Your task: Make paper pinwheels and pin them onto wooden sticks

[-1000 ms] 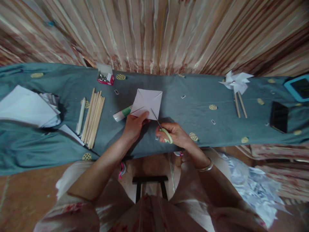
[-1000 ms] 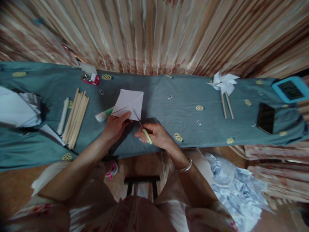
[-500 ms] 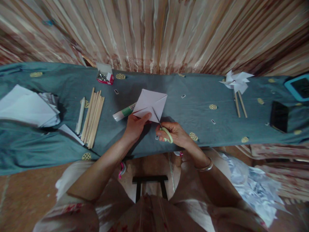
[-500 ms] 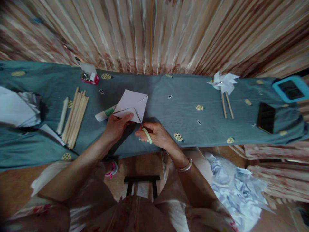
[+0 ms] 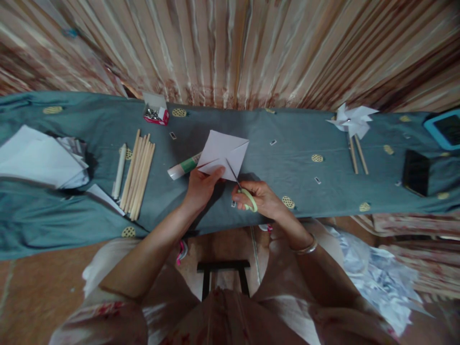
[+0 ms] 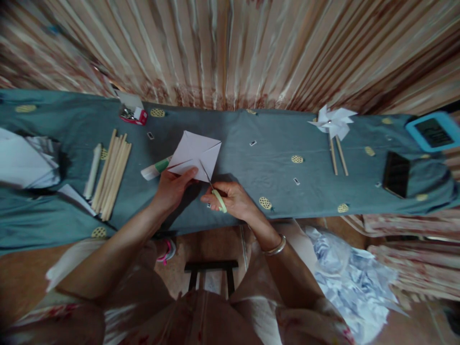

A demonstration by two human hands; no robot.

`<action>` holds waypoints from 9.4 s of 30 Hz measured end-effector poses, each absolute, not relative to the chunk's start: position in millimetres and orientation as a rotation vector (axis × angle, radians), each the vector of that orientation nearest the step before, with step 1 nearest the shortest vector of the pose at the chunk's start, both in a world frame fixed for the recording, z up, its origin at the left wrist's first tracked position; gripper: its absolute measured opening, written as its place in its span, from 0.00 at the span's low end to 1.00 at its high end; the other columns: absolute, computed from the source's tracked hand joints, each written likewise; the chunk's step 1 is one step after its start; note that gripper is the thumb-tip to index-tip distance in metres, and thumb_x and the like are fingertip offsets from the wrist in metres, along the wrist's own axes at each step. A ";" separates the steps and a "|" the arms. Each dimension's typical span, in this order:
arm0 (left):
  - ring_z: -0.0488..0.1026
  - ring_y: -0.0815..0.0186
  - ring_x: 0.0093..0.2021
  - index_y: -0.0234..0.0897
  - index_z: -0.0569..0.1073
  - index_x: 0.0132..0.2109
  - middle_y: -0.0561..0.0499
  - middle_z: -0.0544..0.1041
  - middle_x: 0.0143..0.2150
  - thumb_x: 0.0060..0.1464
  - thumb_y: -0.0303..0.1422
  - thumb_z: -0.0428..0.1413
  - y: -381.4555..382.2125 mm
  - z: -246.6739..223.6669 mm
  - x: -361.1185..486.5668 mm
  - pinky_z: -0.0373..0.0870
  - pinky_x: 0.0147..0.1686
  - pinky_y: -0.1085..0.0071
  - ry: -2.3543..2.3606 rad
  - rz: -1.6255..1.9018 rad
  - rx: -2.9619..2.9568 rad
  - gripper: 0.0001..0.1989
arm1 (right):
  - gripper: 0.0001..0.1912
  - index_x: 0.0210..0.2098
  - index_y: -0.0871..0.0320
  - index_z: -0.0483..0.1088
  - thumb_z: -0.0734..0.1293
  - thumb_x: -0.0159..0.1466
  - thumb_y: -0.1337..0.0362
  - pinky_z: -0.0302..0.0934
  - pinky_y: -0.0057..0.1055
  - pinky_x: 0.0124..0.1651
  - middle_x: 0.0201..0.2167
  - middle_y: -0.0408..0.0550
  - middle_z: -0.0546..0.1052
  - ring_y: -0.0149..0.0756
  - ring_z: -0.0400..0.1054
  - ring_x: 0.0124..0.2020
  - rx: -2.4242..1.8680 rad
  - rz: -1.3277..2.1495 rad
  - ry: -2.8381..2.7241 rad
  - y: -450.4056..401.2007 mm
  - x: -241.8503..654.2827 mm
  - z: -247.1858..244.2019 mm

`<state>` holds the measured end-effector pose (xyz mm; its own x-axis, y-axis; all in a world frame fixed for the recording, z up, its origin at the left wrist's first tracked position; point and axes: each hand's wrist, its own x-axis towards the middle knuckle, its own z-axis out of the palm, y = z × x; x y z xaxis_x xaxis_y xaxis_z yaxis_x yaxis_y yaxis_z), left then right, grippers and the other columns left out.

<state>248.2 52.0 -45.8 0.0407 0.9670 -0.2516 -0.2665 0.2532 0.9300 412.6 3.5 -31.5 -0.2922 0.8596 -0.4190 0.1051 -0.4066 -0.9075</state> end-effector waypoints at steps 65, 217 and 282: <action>0.72 0.67 0.27 0.32 0.78 0.31 0.48 0.80 0.30 0.37 0.35 0.67 42.6 -41.9 237.6 0.71 0.27 0.71 1.113 0.975 0.901 0.13 | 0.21 0.45 0.59 0.75 0.71 0.60 0.50 0.59 0.33 0.33 0.30 0.53 0.81 0.46 0.76 0.32 -2.249 0.464 -1.923 -7.5 469.8 -21.4; 0.45 0.39 0.73 0.40 0.68 0.62 0.36 0.51 0.74 0.57 0.37 0.61 18.9 -66.9 224.7 0.52 0.66 0.37 1.019 0.563 2.484 0.26 | 0.18 0.40 0.59 0.73 0.70 0.61 0.50 0.67 0.39 0.43 0.34 0.51 0.78 0.40 0.74 0.36 -1.790 0.680 -1.516 27.1 407.4 -36.7; 0.46 0.39 0.73 0.39 0.70 0.60 0.36 0.53 0.73 0.56 0.33 0.62 19.1 -63.1 227.1 0.51 0.65 0.33 1.033 0.564 2.409 0.25 | 0.17 0.35 0.55 0.68 0.67 0.63 0.46 0.63 0.37 0.37 0.27 0.46 0.73 0.38 0.67 0.30 -1.830 0.492 -1.754 33.8 407.2 -35.4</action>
